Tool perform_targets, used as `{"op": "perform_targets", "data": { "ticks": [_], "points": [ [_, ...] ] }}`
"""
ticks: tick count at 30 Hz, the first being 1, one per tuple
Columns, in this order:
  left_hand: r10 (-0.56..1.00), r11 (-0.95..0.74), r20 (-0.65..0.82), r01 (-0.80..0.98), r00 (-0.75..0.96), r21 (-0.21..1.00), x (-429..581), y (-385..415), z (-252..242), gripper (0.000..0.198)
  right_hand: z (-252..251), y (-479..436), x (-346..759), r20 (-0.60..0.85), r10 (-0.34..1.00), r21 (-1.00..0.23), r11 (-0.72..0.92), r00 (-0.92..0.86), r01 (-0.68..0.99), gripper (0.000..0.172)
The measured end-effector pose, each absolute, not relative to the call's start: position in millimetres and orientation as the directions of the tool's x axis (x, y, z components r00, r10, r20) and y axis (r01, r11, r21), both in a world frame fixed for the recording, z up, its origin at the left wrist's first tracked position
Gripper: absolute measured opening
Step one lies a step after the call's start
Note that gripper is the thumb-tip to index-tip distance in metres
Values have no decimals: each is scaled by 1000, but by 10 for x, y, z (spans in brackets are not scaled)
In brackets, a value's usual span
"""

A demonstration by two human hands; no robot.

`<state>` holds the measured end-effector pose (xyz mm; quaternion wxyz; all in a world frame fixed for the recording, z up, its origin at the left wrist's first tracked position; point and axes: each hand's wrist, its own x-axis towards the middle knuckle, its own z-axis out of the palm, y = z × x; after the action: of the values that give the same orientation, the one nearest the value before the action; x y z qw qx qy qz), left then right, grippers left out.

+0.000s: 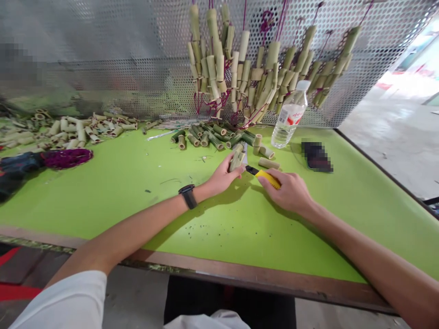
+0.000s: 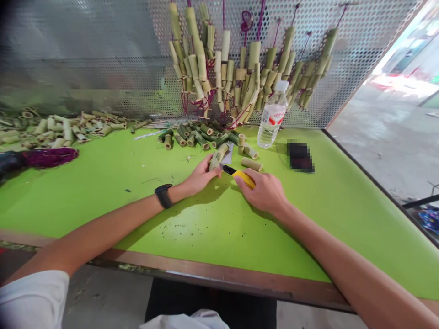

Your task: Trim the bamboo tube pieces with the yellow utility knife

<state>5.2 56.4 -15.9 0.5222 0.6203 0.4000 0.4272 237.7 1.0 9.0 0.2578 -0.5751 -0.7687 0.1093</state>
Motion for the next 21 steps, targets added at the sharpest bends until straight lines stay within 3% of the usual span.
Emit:
{"op": "perform_targets", "data": {
  "ticks": [10,16,21],
  "points": [
    [895,-137,50,168,443,976,37,495,-66,18,106,-9,2340,201,957,-463,281,-209,840,54],
    [868,-173,78,151,490,973,36,488,-72,22,96,-2,2349,180,960,-477,276,-215,834,59],
    [873,-184,88,157,480,970,47,505,-89,27,99,-27,2325,223,962,-411,241,-160,879,55]
  ]
}}
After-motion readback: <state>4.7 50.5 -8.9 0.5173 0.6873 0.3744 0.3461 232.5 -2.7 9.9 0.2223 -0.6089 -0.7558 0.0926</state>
